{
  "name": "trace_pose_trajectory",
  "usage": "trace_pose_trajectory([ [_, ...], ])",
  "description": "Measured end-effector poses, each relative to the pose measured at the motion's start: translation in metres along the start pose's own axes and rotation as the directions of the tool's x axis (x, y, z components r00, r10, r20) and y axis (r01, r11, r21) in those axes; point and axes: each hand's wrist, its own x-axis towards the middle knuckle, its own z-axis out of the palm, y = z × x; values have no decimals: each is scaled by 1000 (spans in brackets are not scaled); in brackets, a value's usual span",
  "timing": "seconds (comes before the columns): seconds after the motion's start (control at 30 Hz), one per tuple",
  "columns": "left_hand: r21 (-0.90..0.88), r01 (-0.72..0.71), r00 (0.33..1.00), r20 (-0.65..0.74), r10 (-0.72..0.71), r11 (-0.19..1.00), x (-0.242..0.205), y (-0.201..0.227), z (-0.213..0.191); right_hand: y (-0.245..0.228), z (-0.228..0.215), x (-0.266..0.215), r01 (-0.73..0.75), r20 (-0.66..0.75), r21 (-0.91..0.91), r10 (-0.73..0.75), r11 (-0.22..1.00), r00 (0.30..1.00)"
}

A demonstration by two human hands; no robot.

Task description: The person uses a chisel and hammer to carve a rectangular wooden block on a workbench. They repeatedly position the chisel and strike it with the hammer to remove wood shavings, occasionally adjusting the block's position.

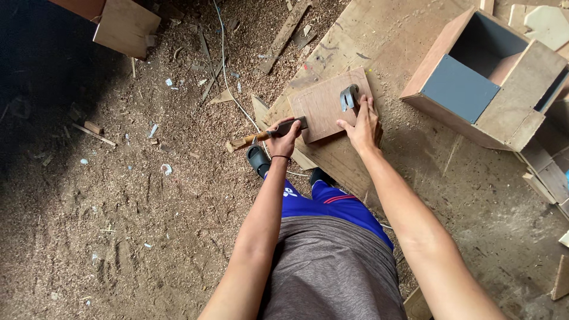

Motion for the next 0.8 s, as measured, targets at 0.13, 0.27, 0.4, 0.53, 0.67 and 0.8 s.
trace_pose_trajectory([
  [0.13, 51, -25, 1000, -15, 26, 998, -7, 5, 1, -1, -3, -1, -92, 65, -32, 93, 995, 993],
  [0.27, 28, -51, 998, 23, 50, 998, -12, 17, 4, -2, -5, 0, -100, 79, -44, 104, 994, 991],
  [0.4, 177, -114, 994, 28, 110, 978, -17, 27, 9, -2, -4, -2, -60, 46, -37, 62, 997, 997],
  [0.53, 228, -145, 989, 32, 141, 963, -20, 33, 12, -6, -7, -2, -68, 62, -34, 70, 997, 996],
  [0.67, 276, -179, 984, 31, 177, 944, -21, 34, 13, -9, -13, -5, -86, 83, -24, 88, 996, 993],
  [0.8, 376, -234, 970, 20, 244, 897, -19, 29, 13, -6, -12, -7, 16, 16, -18, -15, 1000, 1000],
])
